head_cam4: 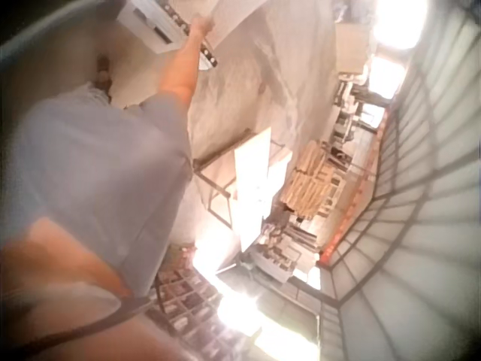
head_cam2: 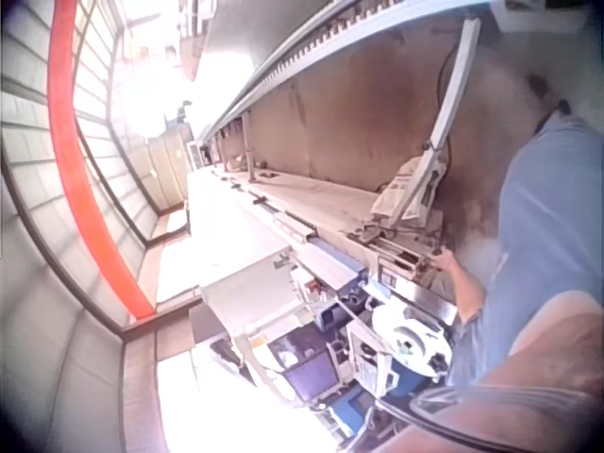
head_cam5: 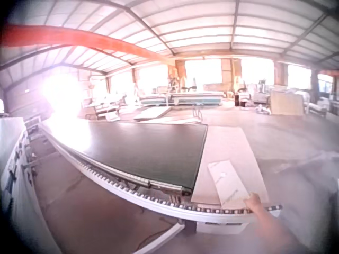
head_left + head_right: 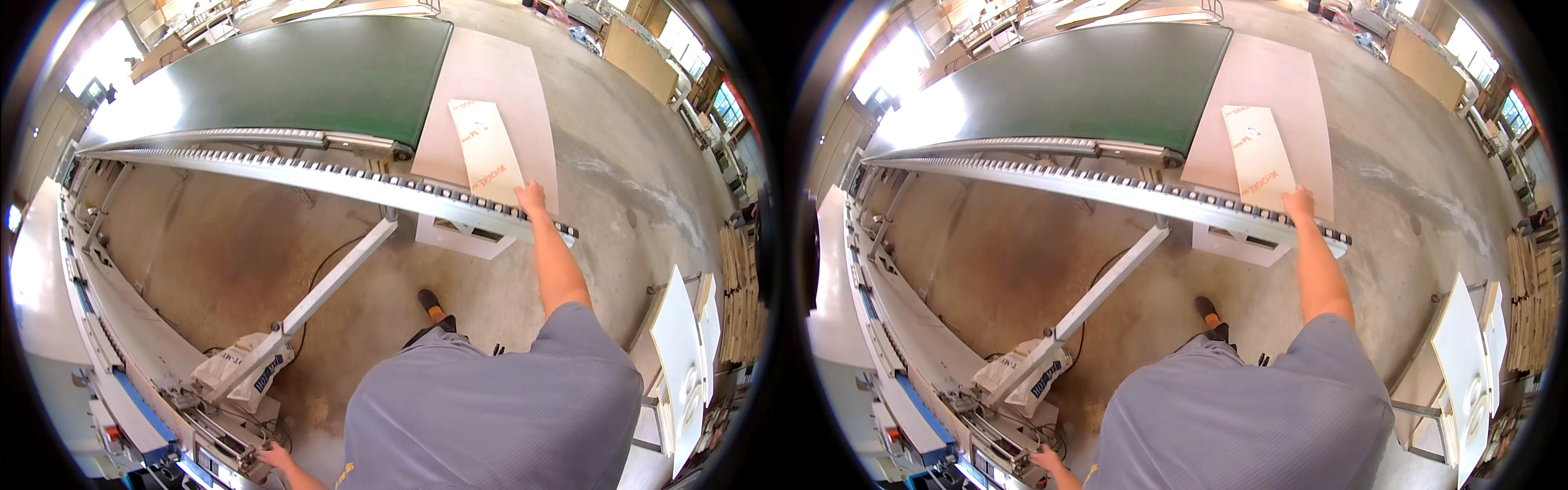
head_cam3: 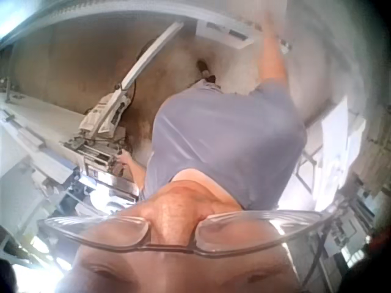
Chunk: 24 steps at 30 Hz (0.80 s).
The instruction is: The person handles white PET-G plastic sheets in a factory setting. They use a handheld tool to score or cut the edges of the sheets, then place them onto a conveyor belt. The person also interacts with a computer control panel, using a mouse to operate the machinery.
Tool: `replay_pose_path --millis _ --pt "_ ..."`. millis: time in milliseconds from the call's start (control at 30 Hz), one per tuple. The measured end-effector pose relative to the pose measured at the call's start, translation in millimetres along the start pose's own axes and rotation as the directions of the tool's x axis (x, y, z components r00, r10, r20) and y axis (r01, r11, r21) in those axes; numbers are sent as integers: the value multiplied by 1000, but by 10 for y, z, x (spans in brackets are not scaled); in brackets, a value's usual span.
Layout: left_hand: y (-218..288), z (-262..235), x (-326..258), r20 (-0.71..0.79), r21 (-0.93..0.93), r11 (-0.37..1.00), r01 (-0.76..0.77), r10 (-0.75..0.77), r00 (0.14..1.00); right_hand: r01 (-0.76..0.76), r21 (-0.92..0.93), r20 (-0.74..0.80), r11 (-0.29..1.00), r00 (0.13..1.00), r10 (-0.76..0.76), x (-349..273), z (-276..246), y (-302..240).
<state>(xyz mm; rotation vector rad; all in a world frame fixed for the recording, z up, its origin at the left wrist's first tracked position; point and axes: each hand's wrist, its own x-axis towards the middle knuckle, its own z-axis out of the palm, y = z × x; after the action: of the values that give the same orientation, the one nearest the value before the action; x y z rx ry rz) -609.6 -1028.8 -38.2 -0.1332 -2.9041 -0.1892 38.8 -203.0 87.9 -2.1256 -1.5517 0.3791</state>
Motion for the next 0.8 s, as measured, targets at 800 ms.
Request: replay_pose_path --millis 800 --pt "5637 -254 -1400 812 -559 817 140 505 294 -750 650 752 123 609 -253 914 -480 152"
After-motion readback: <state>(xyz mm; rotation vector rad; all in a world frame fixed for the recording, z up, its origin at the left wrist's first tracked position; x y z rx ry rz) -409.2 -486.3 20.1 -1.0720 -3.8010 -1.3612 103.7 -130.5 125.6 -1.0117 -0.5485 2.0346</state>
